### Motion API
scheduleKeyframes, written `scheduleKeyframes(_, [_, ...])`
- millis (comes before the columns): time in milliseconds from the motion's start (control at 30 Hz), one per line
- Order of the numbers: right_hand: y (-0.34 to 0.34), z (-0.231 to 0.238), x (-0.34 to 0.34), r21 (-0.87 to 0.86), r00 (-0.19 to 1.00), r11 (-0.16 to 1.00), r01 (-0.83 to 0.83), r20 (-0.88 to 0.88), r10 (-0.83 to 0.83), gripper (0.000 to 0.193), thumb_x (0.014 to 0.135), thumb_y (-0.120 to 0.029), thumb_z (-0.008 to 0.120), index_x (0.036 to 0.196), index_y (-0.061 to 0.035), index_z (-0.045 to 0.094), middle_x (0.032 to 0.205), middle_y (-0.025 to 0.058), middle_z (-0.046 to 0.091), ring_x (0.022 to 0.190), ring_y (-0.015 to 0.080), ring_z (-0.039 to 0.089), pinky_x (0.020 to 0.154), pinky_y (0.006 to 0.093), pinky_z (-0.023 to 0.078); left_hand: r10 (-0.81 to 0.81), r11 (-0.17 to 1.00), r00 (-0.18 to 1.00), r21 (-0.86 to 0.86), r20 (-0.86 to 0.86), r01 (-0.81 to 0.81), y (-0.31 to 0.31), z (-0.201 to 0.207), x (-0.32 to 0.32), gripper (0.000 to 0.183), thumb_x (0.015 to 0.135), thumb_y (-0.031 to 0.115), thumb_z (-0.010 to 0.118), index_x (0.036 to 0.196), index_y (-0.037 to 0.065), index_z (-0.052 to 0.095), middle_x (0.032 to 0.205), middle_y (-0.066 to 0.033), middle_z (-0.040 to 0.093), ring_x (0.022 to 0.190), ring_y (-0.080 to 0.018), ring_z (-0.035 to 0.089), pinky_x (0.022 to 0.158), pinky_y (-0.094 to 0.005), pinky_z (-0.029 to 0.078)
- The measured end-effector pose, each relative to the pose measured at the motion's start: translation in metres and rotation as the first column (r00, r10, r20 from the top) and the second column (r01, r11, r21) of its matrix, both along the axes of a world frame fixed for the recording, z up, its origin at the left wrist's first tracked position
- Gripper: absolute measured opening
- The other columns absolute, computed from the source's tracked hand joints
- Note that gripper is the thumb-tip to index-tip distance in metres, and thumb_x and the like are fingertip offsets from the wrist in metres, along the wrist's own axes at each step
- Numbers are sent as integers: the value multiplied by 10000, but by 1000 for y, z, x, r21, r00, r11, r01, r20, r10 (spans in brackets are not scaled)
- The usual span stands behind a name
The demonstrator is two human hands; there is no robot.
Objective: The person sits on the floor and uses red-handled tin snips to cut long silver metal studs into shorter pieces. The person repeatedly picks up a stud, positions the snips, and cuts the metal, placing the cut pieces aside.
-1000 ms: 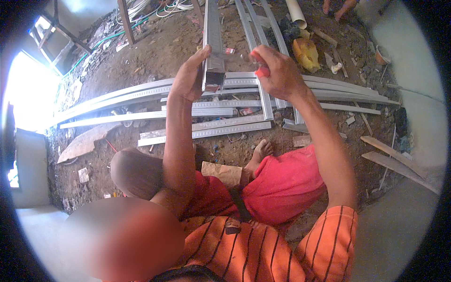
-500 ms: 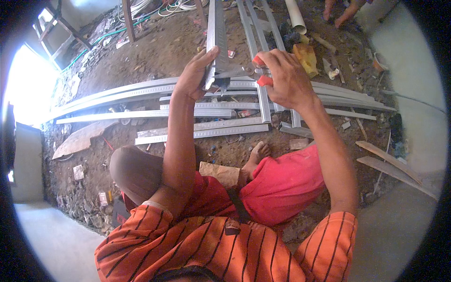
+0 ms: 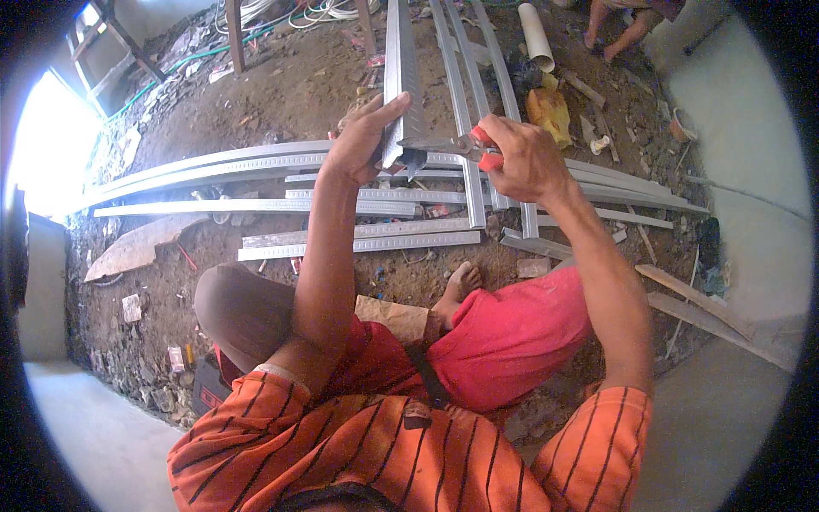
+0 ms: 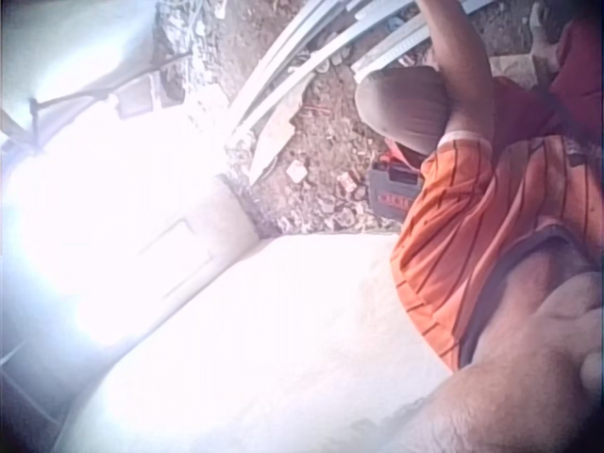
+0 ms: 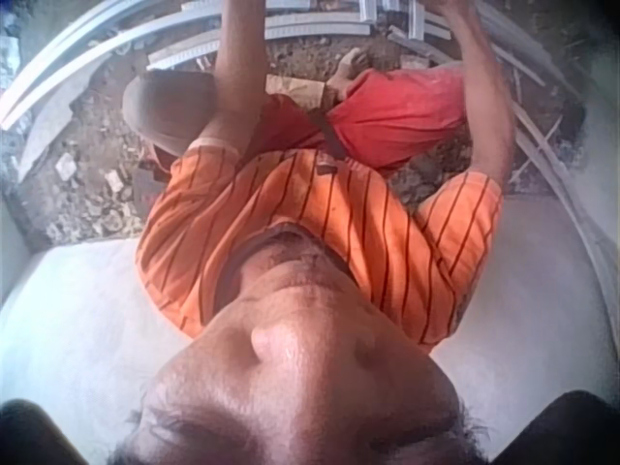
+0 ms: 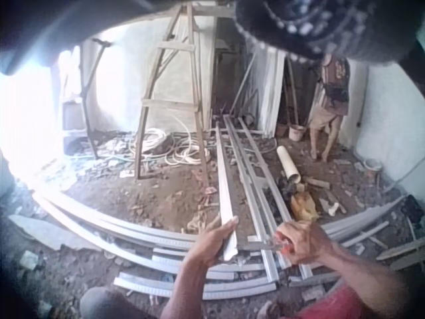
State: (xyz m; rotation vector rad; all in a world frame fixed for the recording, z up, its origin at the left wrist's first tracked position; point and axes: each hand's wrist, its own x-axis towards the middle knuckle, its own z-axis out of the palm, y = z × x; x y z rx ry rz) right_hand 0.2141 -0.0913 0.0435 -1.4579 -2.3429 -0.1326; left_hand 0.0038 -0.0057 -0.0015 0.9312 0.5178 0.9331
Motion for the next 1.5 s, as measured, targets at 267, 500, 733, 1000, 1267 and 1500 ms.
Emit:
scheduleKeyframes(267, [3,13,0,11,905,994,105,-415,-91,439,698,-5,514,1135,-37,473,998,185,564,958,324,572,798,373,457,-205,942,908,-179,366,284,11,-4,-4,455,813,193,468,1164,-93,421,977,-227,584,819,-310,625,716,-398,548])
scheduleKeyframes(500, [-12,0,-36,184,955,980,73,-297,-15,480,651,26,541,1124,-20,467,995,149,540,944,321,539,842,398,424,-106,904,778,-265,619,334,15,-16,-1,361,832,245,483,1048,-43,451,837,-120,571,729,-227,597,589,-364,533])
scheduleKeyframes(733, [-17,-16,-28,205,964,970,131,-256,-76,486,643,37,556,1118,-26,482,980,149,517,914,344,518,815,406,417,-87,803,303,-113,949,586,18,-15,2,481,862,294,556,1149,-68,423,847,-86,552,726,-179,578,664,-317,521])
scheduleKeyframes(1000, [-16,-5,-28,405,987,900,157,-54,-148,568,566,-40,688,1102,-102,511,987,78,524,958,293,506,847,413,381,-69,801,338,-150,939,579,15,-13,9,395,869,262,534,1103,-45,446,843,-72,532,740,-173,579,688,-321,537])
scheduleKeyframes(1267, [-18,-5,-27,437,984,887,151,23,-179,499,655,-127,659,1129,-104,505,991,81,518,964,289,498,884,442,358,-29,804,366,-196,930,561,10,-17,6,388,868,263,524,1098,-41,449,832,-81,533,736,-199,594,654,-331,548])
scheduleKeyframes(1500, [-6,11,-18,440,992,890,116,1,-129,549,622,-38,639,1150,-68,494,1014,114,510,976,329,493,922,472,347,-153,808,398,-117,905,578,18,-11,9,409,869,330,527,1120,16,457,804,-79,524,705,-211,573,606,-332,538])
